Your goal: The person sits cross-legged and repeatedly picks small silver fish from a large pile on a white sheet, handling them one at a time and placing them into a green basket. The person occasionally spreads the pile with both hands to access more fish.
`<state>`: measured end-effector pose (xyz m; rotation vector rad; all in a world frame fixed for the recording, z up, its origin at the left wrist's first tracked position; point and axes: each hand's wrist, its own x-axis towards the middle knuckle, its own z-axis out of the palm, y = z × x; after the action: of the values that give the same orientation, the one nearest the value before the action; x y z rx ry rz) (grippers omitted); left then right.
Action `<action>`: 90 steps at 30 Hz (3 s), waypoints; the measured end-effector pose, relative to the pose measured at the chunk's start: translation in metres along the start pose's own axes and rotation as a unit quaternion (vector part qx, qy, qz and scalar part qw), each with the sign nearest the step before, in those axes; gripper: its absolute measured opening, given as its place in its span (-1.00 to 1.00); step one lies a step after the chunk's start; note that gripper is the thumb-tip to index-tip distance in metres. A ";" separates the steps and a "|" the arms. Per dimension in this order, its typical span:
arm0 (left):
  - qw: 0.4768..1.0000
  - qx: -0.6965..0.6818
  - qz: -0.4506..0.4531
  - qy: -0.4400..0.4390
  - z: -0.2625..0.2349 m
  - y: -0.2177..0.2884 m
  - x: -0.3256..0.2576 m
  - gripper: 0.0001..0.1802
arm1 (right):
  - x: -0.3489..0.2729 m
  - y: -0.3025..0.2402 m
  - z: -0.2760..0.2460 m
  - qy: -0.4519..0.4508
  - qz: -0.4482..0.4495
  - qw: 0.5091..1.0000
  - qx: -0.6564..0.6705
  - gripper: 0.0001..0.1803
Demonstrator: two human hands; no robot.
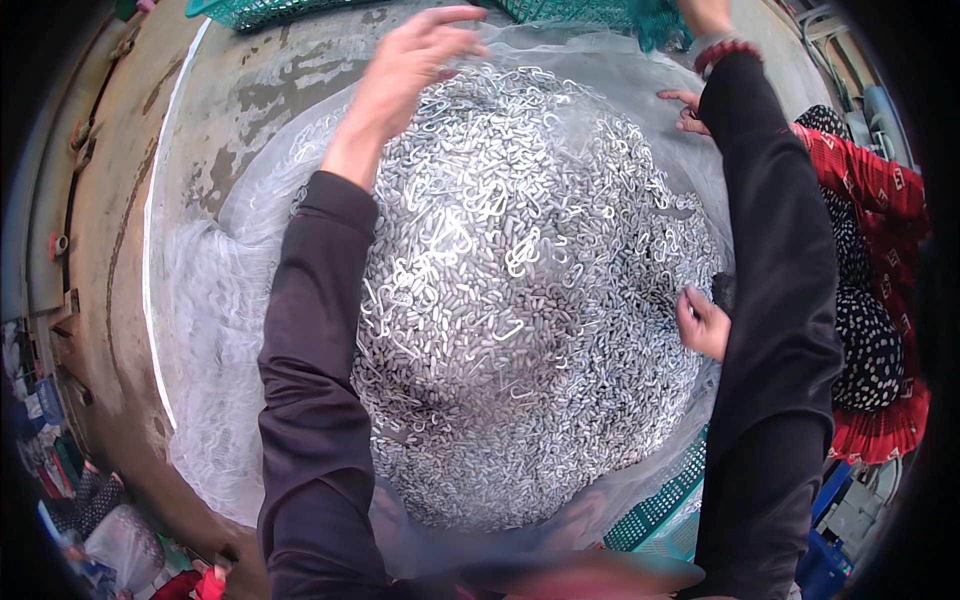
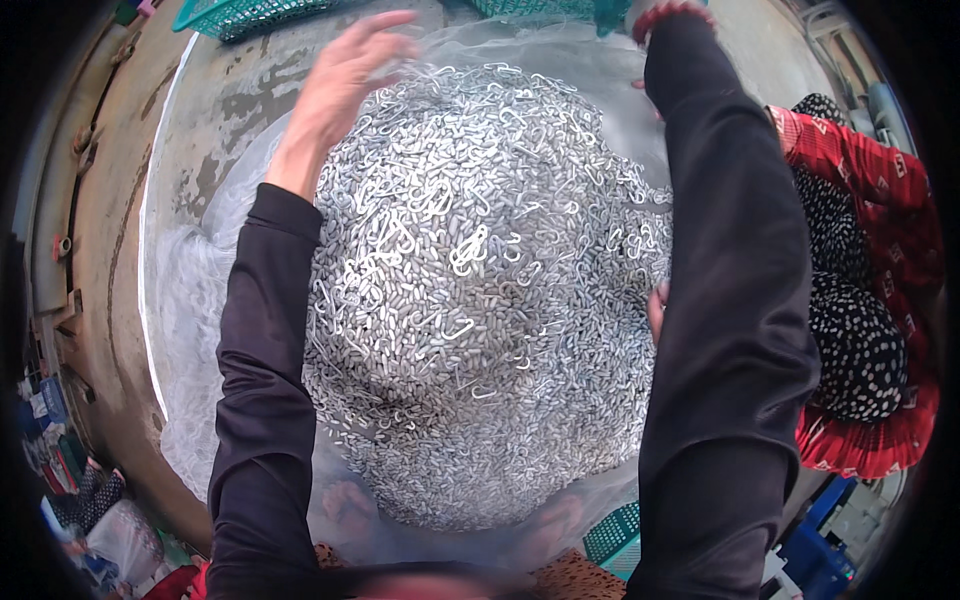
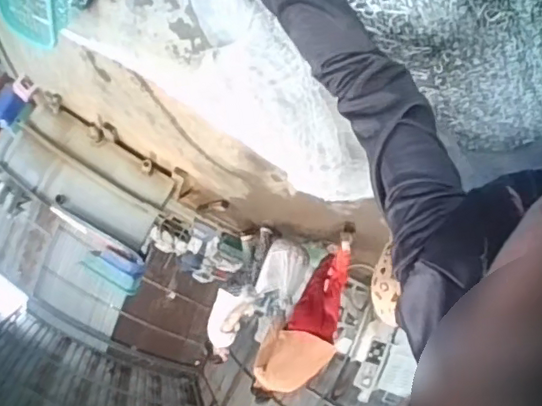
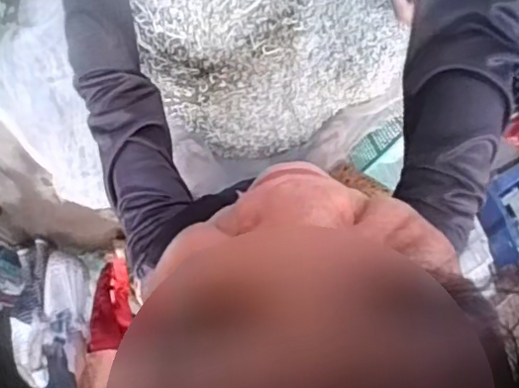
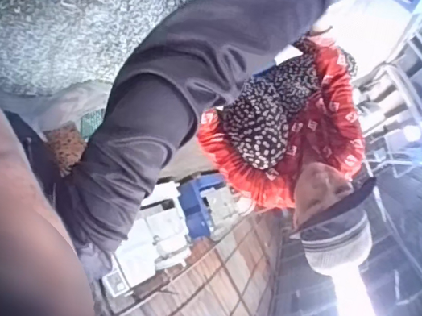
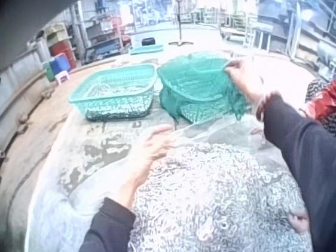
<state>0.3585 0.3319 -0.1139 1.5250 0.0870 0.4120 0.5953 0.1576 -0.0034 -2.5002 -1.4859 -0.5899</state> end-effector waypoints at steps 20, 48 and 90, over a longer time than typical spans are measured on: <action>0.861 0.489 0.117 0.073 0.079 0.074 -0.130 -0.76 | -0.029 -0.023 -0.023 -0.011 -0.031 0.908 0.417 -0.28; 0.951 0.117 -0.096 0.271 0.165 0.103 -0.370 -0.88 | -0.395 -0.309 -0.096 -0.108 0.375 0.359 0.848 -0.45; 0.966 0.077 -0.236 0.077 0.125 0.095 -0.272 -0.62 | -0.354 -0.305 -0.026 0.126 0.451 0.616 0.634 -0.84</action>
<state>0.1248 0.1270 -0.0680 1.5625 0.6032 0.1413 0.1732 0.0133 -0.1437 -1.4528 -0.0936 0.2793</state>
